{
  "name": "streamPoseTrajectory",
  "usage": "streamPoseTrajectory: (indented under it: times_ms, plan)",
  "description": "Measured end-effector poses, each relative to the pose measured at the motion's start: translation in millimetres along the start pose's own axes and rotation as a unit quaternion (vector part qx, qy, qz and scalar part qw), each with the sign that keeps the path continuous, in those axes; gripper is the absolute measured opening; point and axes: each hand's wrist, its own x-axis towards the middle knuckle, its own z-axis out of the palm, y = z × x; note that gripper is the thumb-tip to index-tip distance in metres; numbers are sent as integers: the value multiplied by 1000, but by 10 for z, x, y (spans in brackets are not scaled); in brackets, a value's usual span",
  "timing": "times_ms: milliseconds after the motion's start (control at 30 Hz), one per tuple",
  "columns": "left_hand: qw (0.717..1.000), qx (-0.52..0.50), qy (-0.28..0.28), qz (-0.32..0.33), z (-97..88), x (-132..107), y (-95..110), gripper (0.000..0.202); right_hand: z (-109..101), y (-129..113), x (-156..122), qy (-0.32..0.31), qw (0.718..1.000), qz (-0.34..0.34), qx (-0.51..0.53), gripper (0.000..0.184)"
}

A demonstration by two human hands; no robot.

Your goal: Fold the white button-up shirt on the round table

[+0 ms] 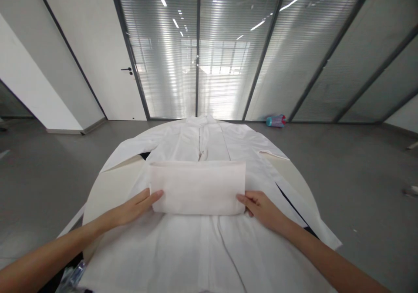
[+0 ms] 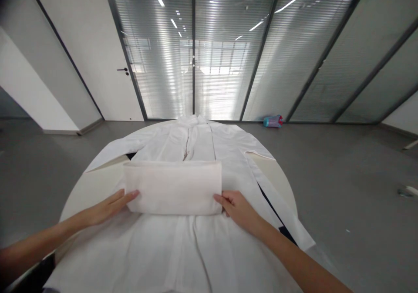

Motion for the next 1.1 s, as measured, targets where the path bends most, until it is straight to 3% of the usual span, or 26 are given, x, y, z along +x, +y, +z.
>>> streamPoseTrajectory:
  times_ms: [133, 333, 533, 667, 733, 900, 1100]
  plan:
    - [991, -104, 5, -84, 79, 260, 57, 62, 3, -52, 127, -12, 994, 74, 79, 49]
    - [962, -223, -86, -128, 65, 537, 108, 66, -26, -87, 231, -23, 980, 152, 127, 44]
    - [960, -248, -31, -123, 86, 457, 179, 59, -32, -180, 205, 9, 974, 182, 133, 36]
    - [960, -270, 28, -67, 172, 385, 236, 99, -42, -267, 171, 29, 973, 177, 146, 69]
    - [965, -252, 56, -40, 206, 365, 240, 107, -48, -270, 165, 24, 974, 169, 153, 77]
    - [974, -220, 53, -1, 213, 275, 153, 75, -46, -198, 159, 26, 981, 136, 136, 80]
    - [985, -167, 51, 6, 135, 69, 47, 57, -3, -185, 107, 51, 987, 110, 106, 83]
